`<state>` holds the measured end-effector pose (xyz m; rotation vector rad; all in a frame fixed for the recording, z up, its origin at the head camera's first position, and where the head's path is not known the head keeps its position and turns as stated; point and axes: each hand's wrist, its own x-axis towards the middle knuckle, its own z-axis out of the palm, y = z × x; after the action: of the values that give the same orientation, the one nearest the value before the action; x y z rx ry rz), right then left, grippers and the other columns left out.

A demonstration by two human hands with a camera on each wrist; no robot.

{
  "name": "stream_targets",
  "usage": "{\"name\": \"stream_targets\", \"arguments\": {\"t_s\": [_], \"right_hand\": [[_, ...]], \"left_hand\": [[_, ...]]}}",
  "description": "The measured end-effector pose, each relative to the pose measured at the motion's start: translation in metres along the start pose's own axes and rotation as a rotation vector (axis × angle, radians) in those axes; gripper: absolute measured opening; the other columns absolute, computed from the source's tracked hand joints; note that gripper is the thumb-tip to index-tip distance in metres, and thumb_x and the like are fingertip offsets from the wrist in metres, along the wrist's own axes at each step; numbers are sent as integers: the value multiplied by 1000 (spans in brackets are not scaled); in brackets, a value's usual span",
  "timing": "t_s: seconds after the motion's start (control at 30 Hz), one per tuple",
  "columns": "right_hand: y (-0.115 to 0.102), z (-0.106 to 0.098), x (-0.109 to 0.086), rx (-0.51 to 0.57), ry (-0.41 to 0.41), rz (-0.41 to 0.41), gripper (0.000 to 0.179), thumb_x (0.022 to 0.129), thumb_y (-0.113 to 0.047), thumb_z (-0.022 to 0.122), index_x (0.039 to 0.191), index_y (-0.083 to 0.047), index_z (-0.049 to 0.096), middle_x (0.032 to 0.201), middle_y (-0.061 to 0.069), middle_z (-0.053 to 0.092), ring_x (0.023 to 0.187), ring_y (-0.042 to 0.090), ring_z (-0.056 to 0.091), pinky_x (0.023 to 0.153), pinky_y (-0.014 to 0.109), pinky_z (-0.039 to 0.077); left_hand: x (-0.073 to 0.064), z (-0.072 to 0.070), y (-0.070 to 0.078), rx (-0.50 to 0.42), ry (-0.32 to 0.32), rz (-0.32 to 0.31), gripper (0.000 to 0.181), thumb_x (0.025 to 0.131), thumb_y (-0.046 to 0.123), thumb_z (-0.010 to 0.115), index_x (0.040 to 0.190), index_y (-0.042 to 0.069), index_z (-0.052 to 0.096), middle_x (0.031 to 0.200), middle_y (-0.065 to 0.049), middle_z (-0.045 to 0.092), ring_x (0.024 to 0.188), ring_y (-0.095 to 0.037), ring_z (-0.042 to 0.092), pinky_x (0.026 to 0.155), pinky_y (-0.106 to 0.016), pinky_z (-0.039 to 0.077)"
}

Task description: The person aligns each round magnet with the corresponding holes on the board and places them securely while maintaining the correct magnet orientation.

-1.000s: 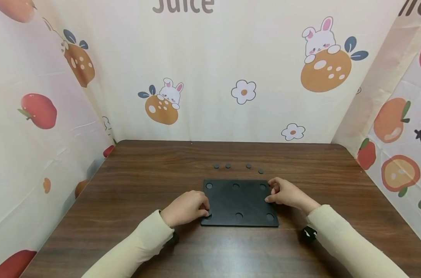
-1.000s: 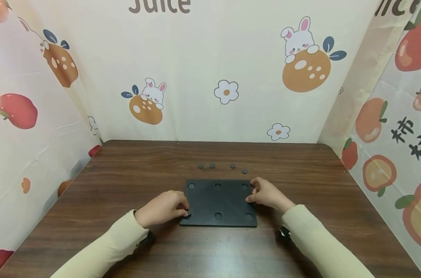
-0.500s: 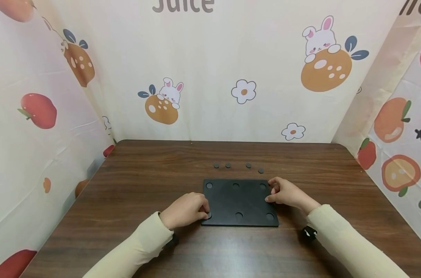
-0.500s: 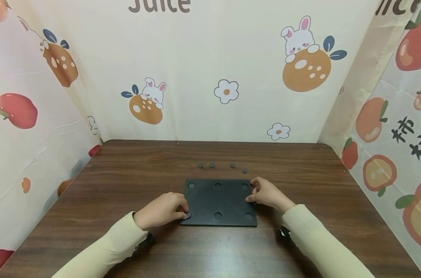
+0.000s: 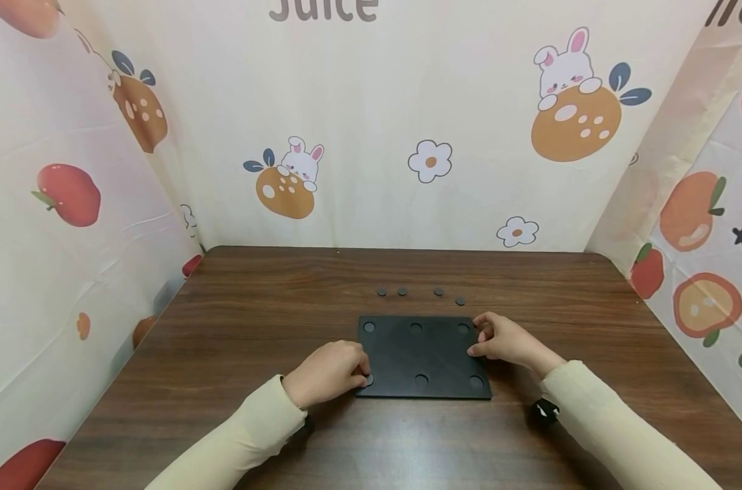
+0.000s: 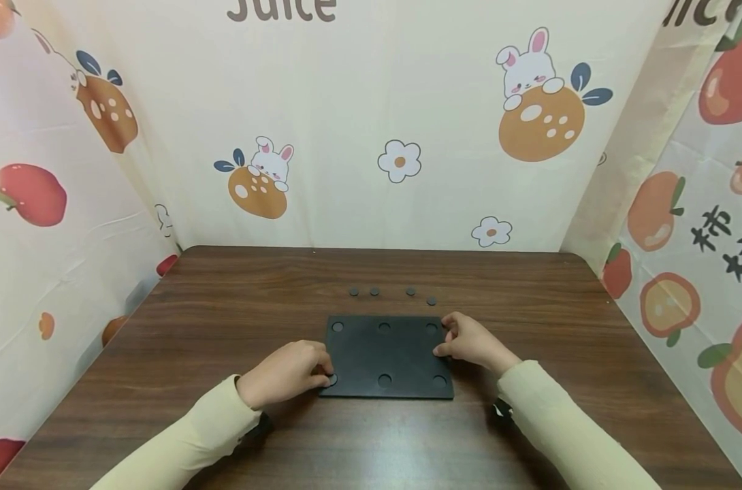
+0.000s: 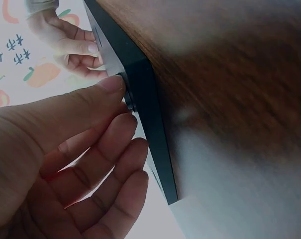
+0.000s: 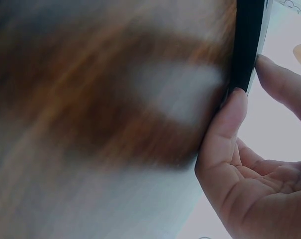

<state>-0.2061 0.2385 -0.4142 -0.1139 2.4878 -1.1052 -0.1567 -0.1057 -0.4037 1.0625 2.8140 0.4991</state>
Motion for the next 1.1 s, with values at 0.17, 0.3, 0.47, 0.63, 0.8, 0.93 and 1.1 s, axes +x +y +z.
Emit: {"name": "stream_targets", "arguments": {"t_s": [0.17,0.3,0.47,0.63,0.8,0.93,1.1], "right_hand": [[1,0,-1,-9,3,-7,58,83,-14,77,127,7,46,85,7,54,71,17,55,65,32,49],[1,0,-1,-19,9,-10,47,82,-15,78,114,5,49,84,7,55,71,17,55,65,31,49],[2,0,0,-14,12,-10,44,81,-14,78,110,4,50,82,6,55,70,17,55,64,31,48],[2,1,0,-13,14,-11,45,81,-15,78,111,4,50,82,7,56,69,18,55,64,32,48],[3,2,-1,-7,13,-8,45,81,-15,78,111,4,50,84,7,56,70,18,55,66,31,50],[3,1,-1,-2,16,-6,46,81,-14,78,112,4,50,84,7,55,70,18,55,66,31,50],[3,0,0,7,12,-20,46,81,-13,78,112,5,49,82,7,56,69,17,55,64,31,49]], "left_hand": [[1,-1,1,21,-2,8,6,84,19,77,84,13,77,80,5,66,71,-4,59,65,-20,50],[1,-1,1,19,-11,7,6,84,19,78,85,13,77,80,5,65,70,-3,57,64,-19,50],[1,-1,1,20,-13,1,6,84,19,78,85,13,77,80,6,65,69,-2,56,64,-19,50],[0,-1,0,12,-14,4,6,84,18,78,85,13,77,80,5,65,69,-2,56,63,-19,49],[1,-2,0,7,-22,8,6,84,18,77,85,12,76,79,5,64,68,-2,54,62,-19,48],[2,-2,0,8,-25,23,6,84,18,78,86,13,76,80,5,65,68,-1,54,63,-18,48],[4,-5,-3,-18,-46,42,9,84,19,78,90,12,76,83,3,66,72,-4,58,65,-18,49]]}}
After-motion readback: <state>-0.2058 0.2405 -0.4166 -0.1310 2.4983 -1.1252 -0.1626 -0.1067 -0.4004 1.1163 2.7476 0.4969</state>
